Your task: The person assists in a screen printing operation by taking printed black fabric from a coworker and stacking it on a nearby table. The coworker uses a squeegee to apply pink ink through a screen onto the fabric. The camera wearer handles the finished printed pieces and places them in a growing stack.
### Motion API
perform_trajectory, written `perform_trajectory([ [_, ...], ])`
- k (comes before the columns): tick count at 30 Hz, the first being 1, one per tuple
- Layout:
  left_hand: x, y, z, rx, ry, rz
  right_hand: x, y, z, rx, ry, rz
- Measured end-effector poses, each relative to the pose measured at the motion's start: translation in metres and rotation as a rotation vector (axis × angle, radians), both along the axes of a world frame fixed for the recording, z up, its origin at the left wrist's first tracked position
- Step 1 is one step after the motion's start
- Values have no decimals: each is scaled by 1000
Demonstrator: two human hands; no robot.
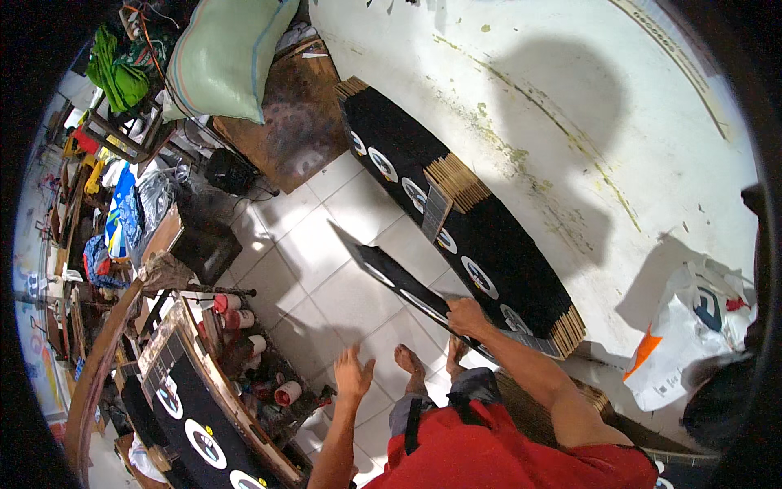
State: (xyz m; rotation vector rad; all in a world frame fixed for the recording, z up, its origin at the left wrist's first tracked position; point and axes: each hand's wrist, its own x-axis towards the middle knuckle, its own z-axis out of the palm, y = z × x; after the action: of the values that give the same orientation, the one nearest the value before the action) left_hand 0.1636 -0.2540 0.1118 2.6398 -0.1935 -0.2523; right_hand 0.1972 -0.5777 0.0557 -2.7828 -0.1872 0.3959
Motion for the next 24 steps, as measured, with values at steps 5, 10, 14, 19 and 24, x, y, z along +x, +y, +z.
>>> perform_trajectory([
  [5,-144,49,-87,59,417,164,-4,-48,-48,48,18,-152],
  [10,-239,45,-121,105,830,307,-4,-89,-76,30,116,-290],
  [14,-244,29,-130,14,913,434,-6,-116,-109,8,81,-389],
  [19,-210,7,-120,-144,622,517,-4,-147,-145,-111,-15,-461],
  [24,-180,-1,-111,-125,602,539,8,-168,-160,-137,93,-551],
])
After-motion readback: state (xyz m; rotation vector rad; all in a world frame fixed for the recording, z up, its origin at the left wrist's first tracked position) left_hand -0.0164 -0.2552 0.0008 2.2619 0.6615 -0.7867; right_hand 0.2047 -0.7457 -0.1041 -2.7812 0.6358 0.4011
